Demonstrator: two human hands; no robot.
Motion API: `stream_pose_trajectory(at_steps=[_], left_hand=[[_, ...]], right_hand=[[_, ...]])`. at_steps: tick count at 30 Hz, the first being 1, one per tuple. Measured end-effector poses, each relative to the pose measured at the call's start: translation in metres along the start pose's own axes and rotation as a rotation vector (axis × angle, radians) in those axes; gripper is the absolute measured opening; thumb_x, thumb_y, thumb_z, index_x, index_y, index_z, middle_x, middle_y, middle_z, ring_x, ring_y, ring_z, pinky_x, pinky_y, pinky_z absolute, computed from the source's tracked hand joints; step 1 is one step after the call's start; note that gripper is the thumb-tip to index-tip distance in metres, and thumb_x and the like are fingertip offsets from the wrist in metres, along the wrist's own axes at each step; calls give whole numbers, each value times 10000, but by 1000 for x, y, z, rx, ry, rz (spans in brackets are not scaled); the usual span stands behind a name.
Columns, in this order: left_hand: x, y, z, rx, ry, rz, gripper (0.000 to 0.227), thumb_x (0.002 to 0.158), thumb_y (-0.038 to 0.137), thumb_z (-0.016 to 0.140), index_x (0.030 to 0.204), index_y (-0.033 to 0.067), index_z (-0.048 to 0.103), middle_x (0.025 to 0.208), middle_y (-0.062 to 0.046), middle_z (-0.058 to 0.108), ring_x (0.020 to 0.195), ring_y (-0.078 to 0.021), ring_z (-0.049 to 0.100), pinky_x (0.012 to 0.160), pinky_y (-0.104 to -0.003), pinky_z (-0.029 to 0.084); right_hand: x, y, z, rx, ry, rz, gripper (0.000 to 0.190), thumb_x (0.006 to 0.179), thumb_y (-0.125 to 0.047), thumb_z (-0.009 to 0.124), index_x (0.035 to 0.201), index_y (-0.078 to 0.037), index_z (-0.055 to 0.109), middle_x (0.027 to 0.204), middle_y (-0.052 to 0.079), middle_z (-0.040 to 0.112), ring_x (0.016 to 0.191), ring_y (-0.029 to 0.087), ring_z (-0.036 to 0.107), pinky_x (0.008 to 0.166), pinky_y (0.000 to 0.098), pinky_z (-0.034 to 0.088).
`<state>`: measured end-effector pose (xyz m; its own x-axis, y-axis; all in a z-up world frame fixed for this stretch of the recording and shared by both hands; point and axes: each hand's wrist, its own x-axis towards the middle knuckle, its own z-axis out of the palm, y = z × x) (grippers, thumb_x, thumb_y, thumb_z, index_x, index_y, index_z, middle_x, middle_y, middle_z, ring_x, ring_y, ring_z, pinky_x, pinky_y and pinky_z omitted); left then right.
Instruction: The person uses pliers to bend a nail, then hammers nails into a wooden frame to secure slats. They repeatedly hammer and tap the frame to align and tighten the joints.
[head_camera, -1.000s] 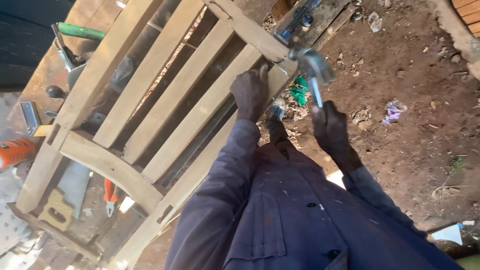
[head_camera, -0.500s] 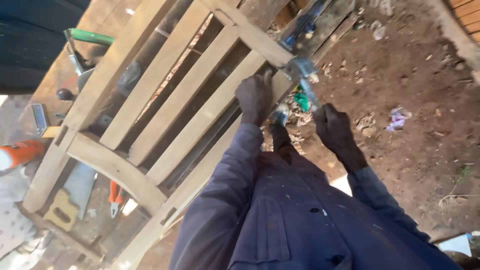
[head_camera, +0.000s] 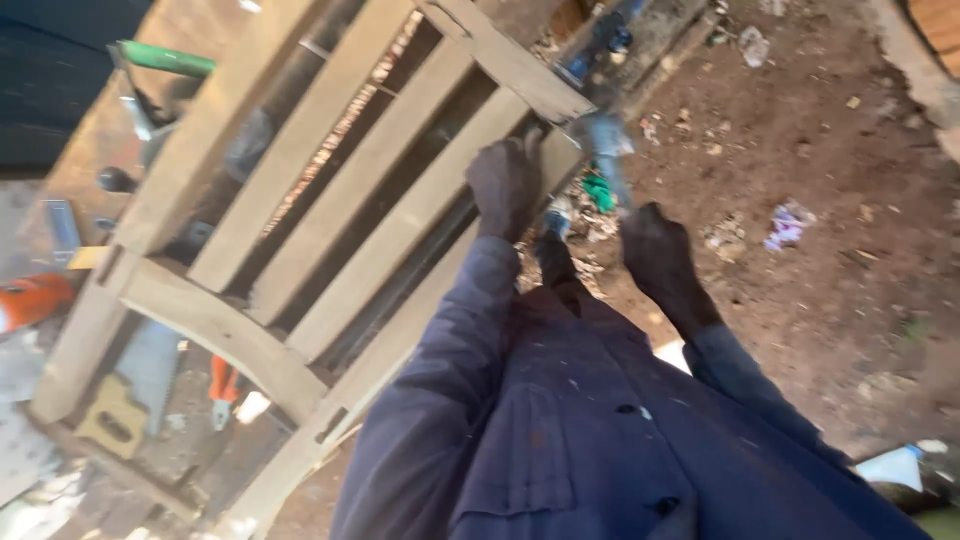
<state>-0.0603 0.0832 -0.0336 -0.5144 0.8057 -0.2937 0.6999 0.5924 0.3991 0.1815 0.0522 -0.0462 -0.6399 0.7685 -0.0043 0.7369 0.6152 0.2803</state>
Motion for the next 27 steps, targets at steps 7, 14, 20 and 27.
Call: stream_pose_trajectory(at_steps=[7, 14, 20, 27], left_hand=[[-15, -3, -27, -199, 86, 64, 579, 959, 530, 529, 758, 37, 758, 666, -230, 678, 750, -476, 725, 706, -612, 583], [-76, -12, -58, -1296, 39, 162, 407, 957, 252, 634, 619, 35, 567, 494, -48, 441, 425, -120, 525, 349, -252, 431], [-96, -65, -41, -1166, 208, -84, 456, 962, 347, 648, 632, 34, 680, 457, -131, 571, 367, -161, 531, 377, -273, 415], [-95, -76, -21, -1076, 335, 12, 429, 984, 292, 690, 615, 73, 707, 472, -104, 573, 439, -136, 495, 464, -286, 416]], right_hand=[[16, 7, -57, 1082, 73, 344, 433, 1141, -410, 539, 843, -97, 534, 541, 188, 542, 685, 489, 667, 497, 519, 436], [28, -30, -117, 1347, -137, 102, 346, 1078, -354, 507, 1096, -27, 621, 665, 270, 638, 727, 505, 693, 606, 568, 536], [110, 22, -66, 853, -337, -109, 591, 1016, -199, 443, 1600, -119, 399, 731, 278, 705, 780, 484, 730, 788, 644, 513], [139, 49, -79, 679, -494, -307, 631, 875, -147, 528, 1503, -204, 567, 824, 376, 731, 886, 575, 726, 892, 673, 530]])
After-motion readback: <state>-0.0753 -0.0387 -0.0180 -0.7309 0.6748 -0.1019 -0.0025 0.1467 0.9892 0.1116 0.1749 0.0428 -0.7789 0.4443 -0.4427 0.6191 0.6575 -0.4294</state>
